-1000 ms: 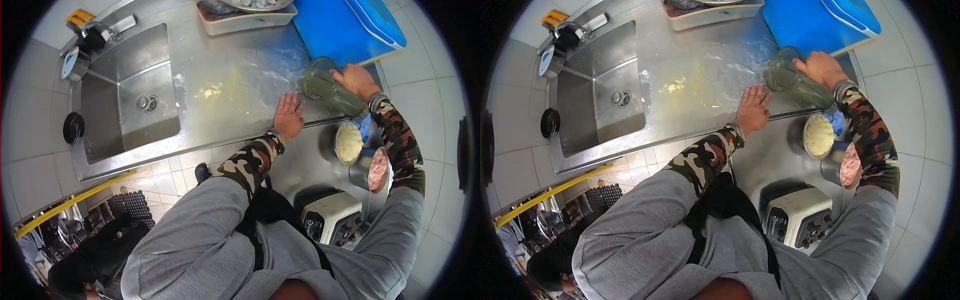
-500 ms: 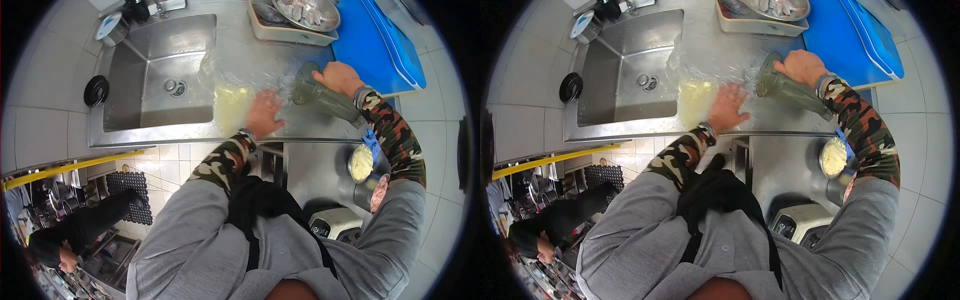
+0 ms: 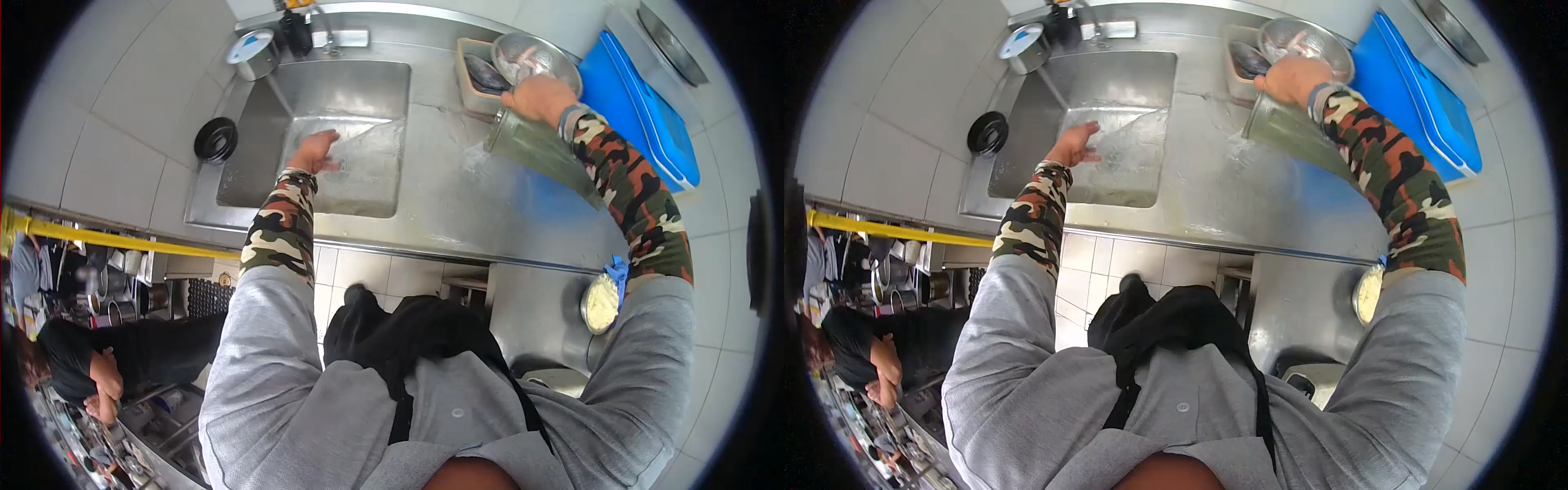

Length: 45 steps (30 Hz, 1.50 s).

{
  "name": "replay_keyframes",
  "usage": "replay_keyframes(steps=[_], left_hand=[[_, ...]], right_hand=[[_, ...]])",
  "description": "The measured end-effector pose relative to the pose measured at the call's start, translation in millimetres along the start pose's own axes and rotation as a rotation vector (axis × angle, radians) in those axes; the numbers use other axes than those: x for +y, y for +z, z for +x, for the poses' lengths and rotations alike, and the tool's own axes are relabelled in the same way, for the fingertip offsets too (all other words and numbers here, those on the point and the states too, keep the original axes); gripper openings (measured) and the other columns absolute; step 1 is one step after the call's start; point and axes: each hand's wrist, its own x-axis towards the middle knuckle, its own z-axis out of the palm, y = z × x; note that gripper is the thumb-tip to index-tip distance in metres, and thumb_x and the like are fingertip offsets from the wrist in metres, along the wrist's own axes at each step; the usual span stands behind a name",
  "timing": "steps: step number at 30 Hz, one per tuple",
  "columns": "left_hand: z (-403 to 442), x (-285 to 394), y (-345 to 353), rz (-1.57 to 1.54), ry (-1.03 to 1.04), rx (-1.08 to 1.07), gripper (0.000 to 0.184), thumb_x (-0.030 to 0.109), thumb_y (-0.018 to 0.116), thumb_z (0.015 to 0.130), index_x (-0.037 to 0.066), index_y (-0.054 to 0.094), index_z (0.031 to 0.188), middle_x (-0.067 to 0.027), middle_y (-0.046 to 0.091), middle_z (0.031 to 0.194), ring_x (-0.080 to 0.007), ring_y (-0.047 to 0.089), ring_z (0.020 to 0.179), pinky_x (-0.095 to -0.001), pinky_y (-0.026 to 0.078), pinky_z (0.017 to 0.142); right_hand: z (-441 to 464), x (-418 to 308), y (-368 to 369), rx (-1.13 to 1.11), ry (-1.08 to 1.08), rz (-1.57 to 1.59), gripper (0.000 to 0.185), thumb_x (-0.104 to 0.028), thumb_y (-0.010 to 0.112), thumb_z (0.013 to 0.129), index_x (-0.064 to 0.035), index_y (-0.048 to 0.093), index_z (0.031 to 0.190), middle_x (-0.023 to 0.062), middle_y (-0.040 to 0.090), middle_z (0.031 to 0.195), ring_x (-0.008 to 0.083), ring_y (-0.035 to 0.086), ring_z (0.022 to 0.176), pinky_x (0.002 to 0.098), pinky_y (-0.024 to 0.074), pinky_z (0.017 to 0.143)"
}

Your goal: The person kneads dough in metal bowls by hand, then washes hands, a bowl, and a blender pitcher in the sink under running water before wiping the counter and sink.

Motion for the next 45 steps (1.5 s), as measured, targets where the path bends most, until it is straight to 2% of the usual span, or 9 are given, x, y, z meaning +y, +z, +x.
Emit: replay_keyframes(steps=[3, 9, 21, 26, 28, 30, 33, 38, 45], left_hand=[[33.1, -10.1, -65.3, 1.005, 0.539, -0.043, 0.049, 0.039, 0.056, 0.088, 0.015, 0.058, 0.130, -0.0140, 0.061, 0.126, -0.0308, 0.060, 0.111, -0.0436, 0.051, 0.088], [43.7, -29.0, -135.5, 0.674, 0.286, -0.058, 0.052, 0.045, 0.061, 0.082, 0.013, 0.064, 0.122, -0.0129, 0.060, 0.126, -0.0327, 0.058, 0.114, -0.0373, 0.044, 0.099], [217.3, -40.0, -179.2, 0.709, 0.347, -0.036, 0.074, 0.042, 0.067, 0.074, -0.005, 0.052, 0.129, -0.0271, 0.055, 0.128, -0.0387, 0.052, 0.121, -0.0384, 0.039, 0.104], [227.3, -8.0, -143.7, 0.541, 0.495, -0.090, 0.066, 0.027, 0.069, 0.079, -0.002, 0.048, 0.134, -0.0253, 0.054, 0.131, -0.0353, 0.051, 0.123, -0.0373, 0.039, 0.103], [213.2, 13.7, -119.1, 0.523, 0.463, -0.176, 0.060, 0.021, 0.068, 0.082, -0.002, 0.049, 0.134, -0.0230, 0.054, 0.133, -0.0325, 0.052, 0.123, -0.0363, 0.039, 0.102], [199.3, 35.8, -96.1, 0.528, 0.503, -0.201, 0.055, 0.019, 0.066, 0.084, -0.002, 0.051, 0.133, -0.0219, 0.056, 0.130, -0.0319, 0.054, 0.120, -0.0368, 0.039, 0.102], [255.0, 44.4, -62.4, 0.360, 0.519, -0.295, 0.054, 0.018, 0.063, 0.086, -0.001, 0.048, 0.135, -0.0198, 0.053, 0.134, -0.0356, 0.051, 0.122, -0.0426, 0.039, 0.103], [277.3, 147.5, -12.5, -0.896, -0.339, -0.573, 0.061, 0.028, 0.048, 0.095, -0.002, 0.027, 0.144, -0.0205, 0.036, 0.146, -0.0377, 0.030, 0.137, -0.0526, 0.029, 0.110], [283.6, 145.9, -40.4, -1.282, -0.023, -1.093, 0.054, 0.032, 0.039, 0.097, -0.003, 0.034, 0.138, -0.0157, 0.040, 0.144, -0.0373, 0.030, 0.137, -0.0578, 0.027, 0.110]], right_hand=[[53.5, -11.8, -26.5, 0.220, -0.191, 0.052, 0.068, -0.055, 0.035, 0.094, 0.0044, 0.065, 0.105, 0.0204, 0.067, 0.101, 0.0344, 0.066, 0.093, 0.0466, 0.0519, 0.079], [88.5, -79.1, -105.3, -0.052, -0.003, 1.108, 0.062, -0.062, 0.044, 0.088, -0.0046, 0.052, 0.067, 0.0031, 0.041, 0.053, 0.0177, 0.045, 0.037, 0.0381, 0.0444, 0.039], [254.8, -366.7, 130.0, -0.429, 0.185, 1.953, 0.022, -0.022, 0.053, 0.090, -0.0030, 0.056, 0.101, 0.0080, 0.054, 0.077, 0.0233, 0.057, 0.063, 0.0389, 0.0464, 0.053], [328.4, -447.3, 305.8, 0.099, -0.356, 0.518, 0.034, -0.008, 0.074, 0.064, -0.0030, 0.065, 0.097, 0.0162, 0.064, 0.092, 0.0313, 0.063, 0.090, 0.0401, 0.0509, 0.075], [331.6, -446.6, 331.9, 0.693, -0.589, 0.631, 0.047, -0.002, 0.076, 0.049, -0.0031, 0.065, 0.096, 0.0176, 0.064, 0.089, 0.0370, 0.061, 0.091, 0.0407, 0.0507, 0.078], [353.3, -468.1, 363.1, 0.185, -0.273, 1.035, 0.039, -0.009, 0.069, 0.064, -0.0020, 0.066, 0.103, 0.0222, 0.065, 0.098, 0.0386, 0.063, 0.092, 0.0436, 0.0515, 0.081], [265.4, -419.6, 216.2, 0.061, -0.203, 0.790, 0.036, -0.022, 0.063, 0.077, -0.0011, 0.066, 0.106, 0.0217, 0.066, 0.105, 0.0368, 0.064, 0.096, 0.0419, 0.0507, 0.085], [226.6, -396.3, 140.8, -0.165, 0.454, 1.550, 0.030, -0.017, 0.061, 0.078, -0.0099, 0.069, 0.106, 0.0155, 0.068, 0.098, 0.0329, 0.067, 0.088, 0.0407, 0.0544, 0.078], [232.1, -378.1, 95.4, 0.347, 0.399, 1.440, 0.026, -0.017, 0.062, 0.075, -0.0001, 0.068, 0.094, 0.0202, 0.067, 0.091, 0.0337, 0.065, 0.085, 0.0386, 0.0520, 0.075]])
